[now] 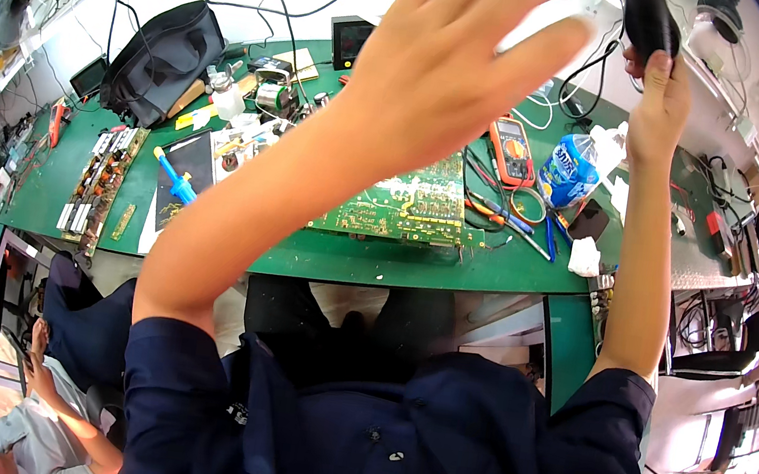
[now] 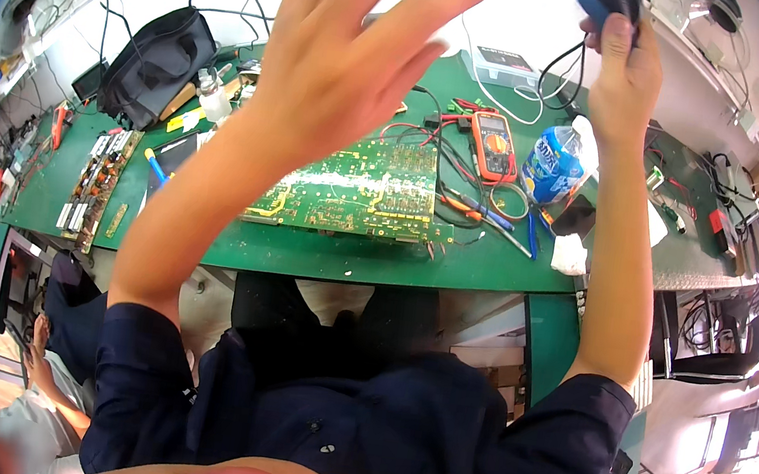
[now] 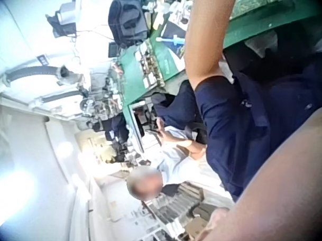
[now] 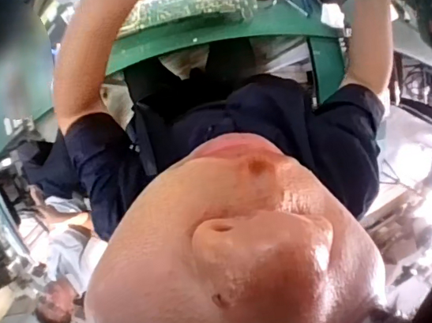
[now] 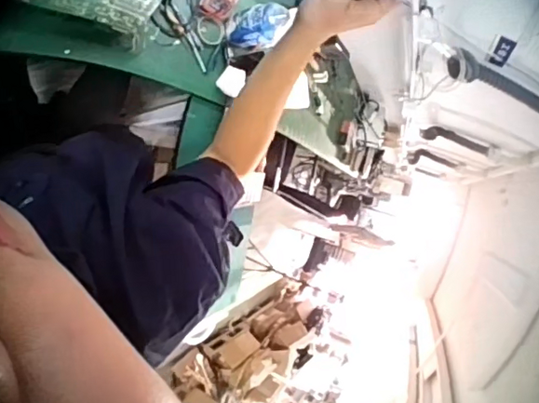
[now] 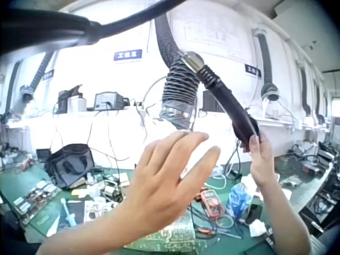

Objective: The person uses a heat gun and a thin metal tool to heat and manipulate components on a green circuit board.

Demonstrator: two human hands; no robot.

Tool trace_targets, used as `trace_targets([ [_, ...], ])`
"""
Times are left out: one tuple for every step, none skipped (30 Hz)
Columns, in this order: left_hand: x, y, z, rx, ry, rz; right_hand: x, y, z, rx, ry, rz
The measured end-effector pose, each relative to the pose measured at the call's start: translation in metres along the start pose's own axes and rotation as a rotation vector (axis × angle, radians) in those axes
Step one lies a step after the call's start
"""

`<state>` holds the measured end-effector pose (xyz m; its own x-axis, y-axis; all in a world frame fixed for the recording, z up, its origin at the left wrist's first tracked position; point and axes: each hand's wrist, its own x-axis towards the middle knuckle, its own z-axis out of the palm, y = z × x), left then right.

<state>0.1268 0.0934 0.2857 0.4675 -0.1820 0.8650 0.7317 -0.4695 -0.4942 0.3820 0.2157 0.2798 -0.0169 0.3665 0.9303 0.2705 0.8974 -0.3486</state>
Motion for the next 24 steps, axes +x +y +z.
trace_targets([
  [0.016, -0.004, 0.010, 0.025, -0.025, 0.029, -0.001, -0.004, -0.004, -0.032, -0.043, -0.031],
  [0.030, -0.007, 0.019, 0.053, -0.051, 0.060, -0.001, -0.005, -0.007, -0.061, -0.085, -0.062],
  [0.037, -0.003, 0.020, 0.097, -0.098, 0.053, -0.005, 0.000, -0.017, -0.042, -0.111, -0.070],
  [0.043, -0.001, 0.016, 0.159, -0.167, 0.059, -0.011, -0.011, -0.019, -0.185, -0.163, -0.057],
  [0.050, 0.001, 0.011, 0.219, -0.235, 0.068, -0.017, -0.024, -0.013, -0.149, -0.196, -0.080],
  [0.048, 0.000, 0.009, 0.252, -0.286, 0.060, -0.023, -0.035, -0.005, -0.099, -0.226, -0.105],
  [0.044, 0.000, 0.007, 0.243, -0.348, 0.033, -0.027, -0.042, -0.005, -0.162, -0.242, -0.156],
  [0.040, 0.001, 0.003, 0.235, -0.411, 0.007, -0.030, -0.043, -0.004, -0.106, -0.244, -0.185],
  [0.034, 0.003, 0.000, 0.223, -0.472, -0.019, -0.034, -0.048, -0.005, -0.124, -0.278, -0.180],
  [0.026, 0.004, 0.000, 0.201, -0.488, -0.063, -0.038, -0.052, -0.005, -0.141, -0.312, -0.175],
  [0.016, 0.006, 0.000, 0.181, -0.505, -0.107, -0.041, -0.049, -0.003, -0.164, -0.333, -0.218],
  [0.010, 0.006, -0.007, 0.178, -0.531, -0.145, -0.044, -0.051, -0.001, -0.244, -0.387, -0.188],
  [0.000, 0.008, -0.008, 0.234, -0.491, -0.112, -0.045, -0.045, 0.000, -0.197, -0.308, -0.311],
  [-0.009, 0.011, -0.010, 0.243, -0.516, -0.159, -0.047, -0.034, 0.003, -0.146, -0.227, -0.432],
  [-0.017, 0.014, -0.014, 0.254, -0.542, -0.205, -0.053, -0.021, 0.004, -0.110, -0.103, -0.356],
  [-0.022, 0.015, -0.021, 0.269, -0.565, -0.250, -0.061, -0.004, 0.003, -0.071, 0.023, -0.284],
  [-0.028, 0.019, -0.025, 0.239, -0.632, -0.347, -0.070, 0.015, 0.001, -0.049, 0.142, -0.208],
  [-0.031, 0.019, -0.028, 0.226, -0.618, -0.363, -0.074, 0.033, 0.004, -0.098, 0.165, -0.032],
  [-0.036, 0.019, -0.030, 0.214, -0.608, -0.381, -0.078, 0.055, 0.011, -0.145, 0.186, 0.147],
  [-0.041, 0.019, -0.033, 0.203, -0.603, -0.398, -0.083, 0.077, 0.019, -0.189, 0.205, 0.331],
  [-0.045, 0.019, -0.035, 0.168, -0.596, -0.418, -0.087, 0.097, 0.022, -0.390, 0.132, 0.314],
  [-0.048, 0.019, -0.037, 0.165, -0.588, -0.430, -0.090, 0.117, 0.027, -0.581, 0.061, 0.295],
  [-0.052, 0.019, -0.038, 0.164, -0.577, -0.443, -0.090, 0.135, 0.035, -0.688, 0.049, 0.294],
  [-0.057, 0.018, -0.039, 0.162, -0.569, -0.459, -0.085, 0.155, 0.037, -0.643, -0.008, 0.349],
])
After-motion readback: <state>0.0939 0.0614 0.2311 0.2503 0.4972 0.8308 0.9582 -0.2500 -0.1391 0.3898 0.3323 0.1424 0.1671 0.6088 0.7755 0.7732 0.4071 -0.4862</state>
